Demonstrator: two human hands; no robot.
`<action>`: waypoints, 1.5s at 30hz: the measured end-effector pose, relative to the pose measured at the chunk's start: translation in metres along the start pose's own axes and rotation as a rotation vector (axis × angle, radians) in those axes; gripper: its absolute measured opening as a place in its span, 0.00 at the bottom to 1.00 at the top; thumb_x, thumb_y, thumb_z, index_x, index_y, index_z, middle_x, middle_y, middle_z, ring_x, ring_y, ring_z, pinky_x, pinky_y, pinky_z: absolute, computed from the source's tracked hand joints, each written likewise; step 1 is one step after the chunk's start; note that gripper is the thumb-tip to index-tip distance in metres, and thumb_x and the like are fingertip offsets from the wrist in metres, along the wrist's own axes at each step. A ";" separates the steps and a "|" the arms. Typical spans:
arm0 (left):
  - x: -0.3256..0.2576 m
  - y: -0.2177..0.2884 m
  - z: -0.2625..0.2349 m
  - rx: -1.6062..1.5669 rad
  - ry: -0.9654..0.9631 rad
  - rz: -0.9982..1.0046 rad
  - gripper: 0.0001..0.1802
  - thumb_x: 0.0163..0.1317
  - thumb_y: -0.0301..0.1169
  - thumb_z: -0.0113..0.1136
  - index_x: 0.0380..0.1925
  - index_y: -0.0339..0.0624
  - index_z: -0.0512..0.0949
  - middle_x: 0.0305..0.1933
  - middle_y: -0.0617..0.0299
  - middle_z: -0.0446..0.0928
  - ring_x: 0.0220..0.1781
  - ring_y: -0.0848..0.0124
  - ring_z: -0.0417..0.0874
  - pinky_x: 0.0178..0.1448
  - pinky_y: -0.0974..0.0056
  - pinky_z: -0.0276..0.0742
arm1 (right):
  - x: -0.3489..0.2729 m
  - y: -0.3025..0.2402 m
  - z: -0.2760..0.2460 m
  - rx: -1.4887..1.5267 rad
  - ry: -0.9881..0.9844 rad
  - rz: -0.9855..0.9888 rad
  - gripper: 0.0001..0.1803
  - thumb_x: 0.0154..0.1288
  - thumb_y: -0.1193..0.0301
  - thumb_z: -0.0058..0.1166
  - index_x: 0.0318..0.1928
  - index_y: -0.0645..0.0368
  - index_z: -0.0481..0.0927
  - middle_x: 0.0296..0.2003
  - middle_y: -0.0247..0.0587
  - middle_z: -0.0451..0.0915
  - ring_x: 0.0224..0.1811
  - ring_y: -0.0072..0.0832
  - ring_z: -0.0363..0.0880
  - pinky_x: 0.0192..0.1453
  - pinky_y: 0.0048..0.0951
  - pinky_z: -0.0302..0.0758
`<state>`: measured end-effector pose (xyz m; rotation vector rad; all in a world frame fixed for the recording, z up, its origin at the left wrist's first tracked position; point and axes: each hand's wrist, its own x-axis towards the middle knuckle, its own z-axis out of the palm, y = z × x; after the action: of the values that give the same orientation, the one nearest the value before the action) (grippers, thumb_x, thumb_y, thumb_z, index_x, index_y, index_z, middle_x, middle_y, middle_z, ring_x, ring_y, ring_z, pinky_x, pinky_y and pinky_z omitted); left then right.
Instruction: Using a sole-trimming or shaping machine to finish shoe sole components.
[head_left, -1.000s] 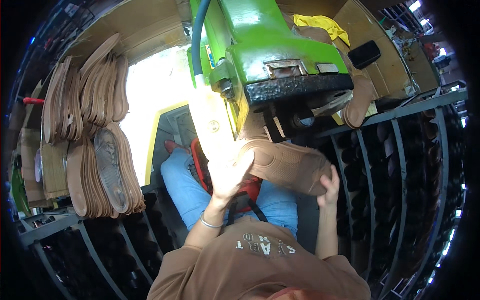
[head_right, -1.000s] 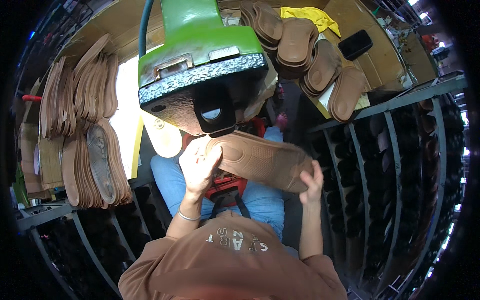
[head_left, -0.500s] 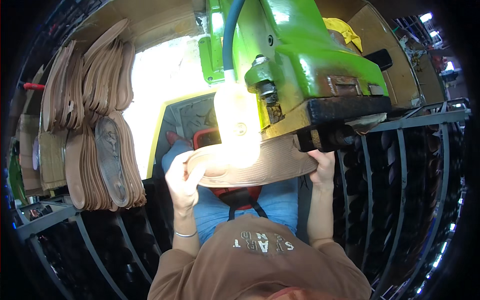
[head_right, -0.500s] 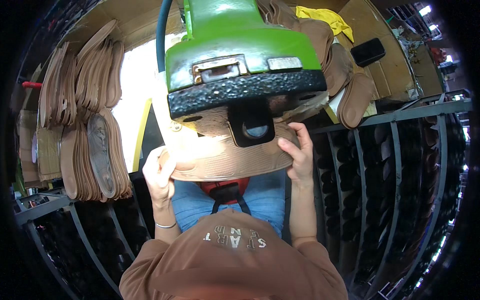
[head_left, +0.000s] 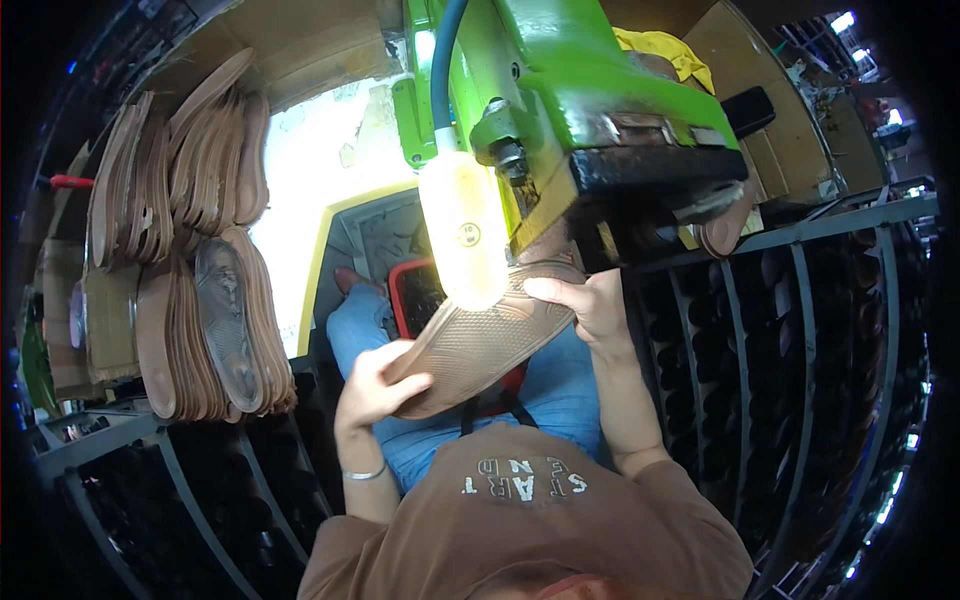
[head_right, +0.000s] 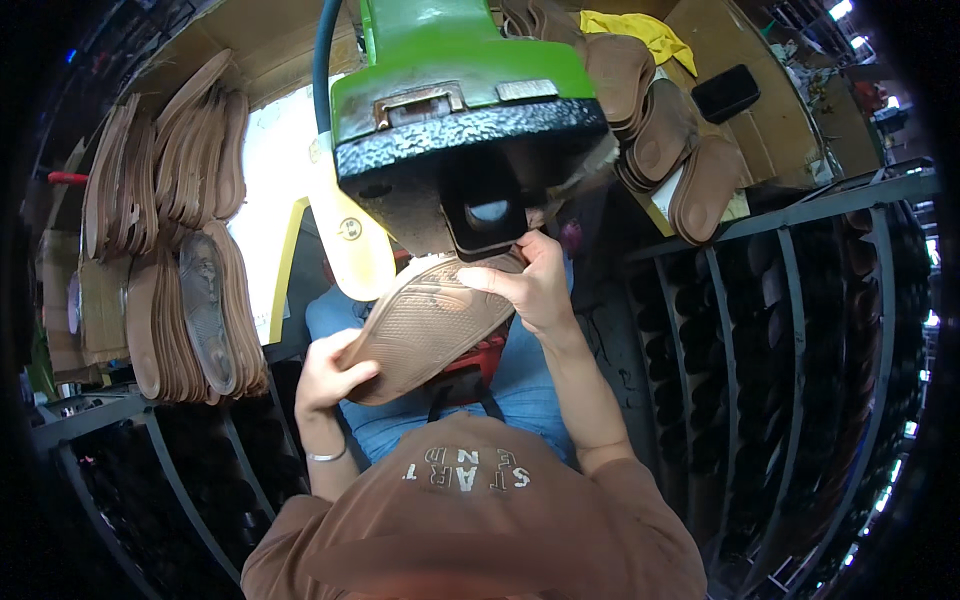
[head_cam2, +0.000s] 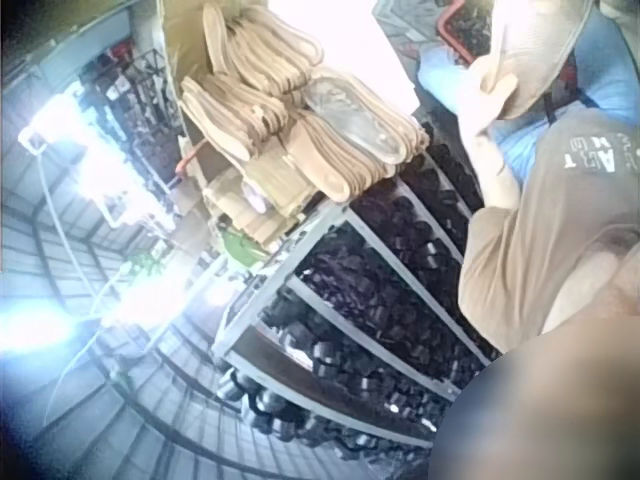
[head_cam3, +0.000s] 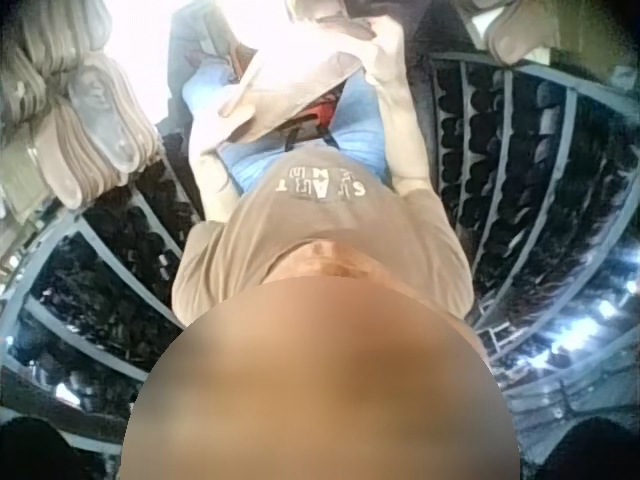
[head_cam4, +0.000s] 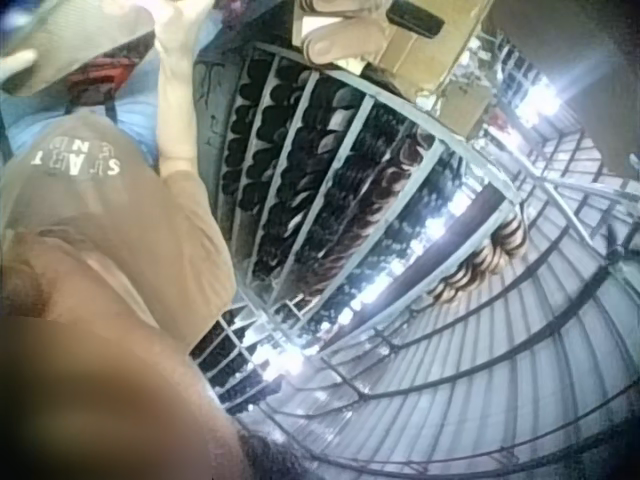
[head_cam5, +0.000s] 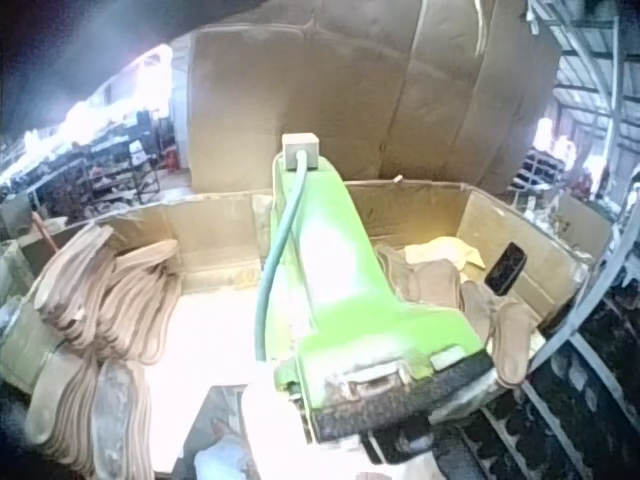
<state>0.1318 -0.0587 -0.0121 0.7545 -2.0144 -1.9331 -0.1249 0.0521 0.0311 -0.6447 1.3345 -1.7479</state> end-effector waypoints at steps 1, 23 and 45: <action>0.020 0.018 0.016 -0.045 -0.016 -0.001 0.17 0.52 0.26 0.65 0.41 0.30 0.77 0.34 0.57 0.81 0.36 0.74 0.79 0.45 0.68 0.75 | 0.000 0.005 -0.004 -0.062 0.022 -0.017 0.16 0.44 0.79 0.66 0.38 0.65 0.78 0.34 0.35 0.80 0.36 0.18 0.77 0.44 0.20 0.72; 0.025 0.034 0.068 -0.043 0.457 0.098 0.12 0.54 0.23 0.64 0.38 0.28 0.78 0.35 0.56 0.82 0.36 0.74 0.81 0.43 0.68 0.76 | 0.005 0.033 0.005 0.008 -0.017 -0.052 0.20 0.45 0.76 0.69 0.38 0.68 0.75 0.33 0.40 0.81 0.36 0.21 0.79 0.43 0.22 0.75; 0.061 0.021 0.104 -0.341 0.327 0.113 0.12 0.57 0.20 0.62 0.42 0.30 0.76 0.36 0.60 0.80 0.35 0.80 0.78 0.40 0.77 0.73 | -0.180 0.070 -0.112 -0.054 0.074 0.329 0.16 0.52 0.78 0.64 0.41 0.68 0.76 0.36 0.41 0.81 0.37 0.21 0.79 0.43 0.23 0.76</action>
<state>0.0232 -0.0021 -0.0113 0.7882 -1.4590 -1.8766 -0.0981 0.2561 -0.0551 -0.3668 1.4512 -1.4849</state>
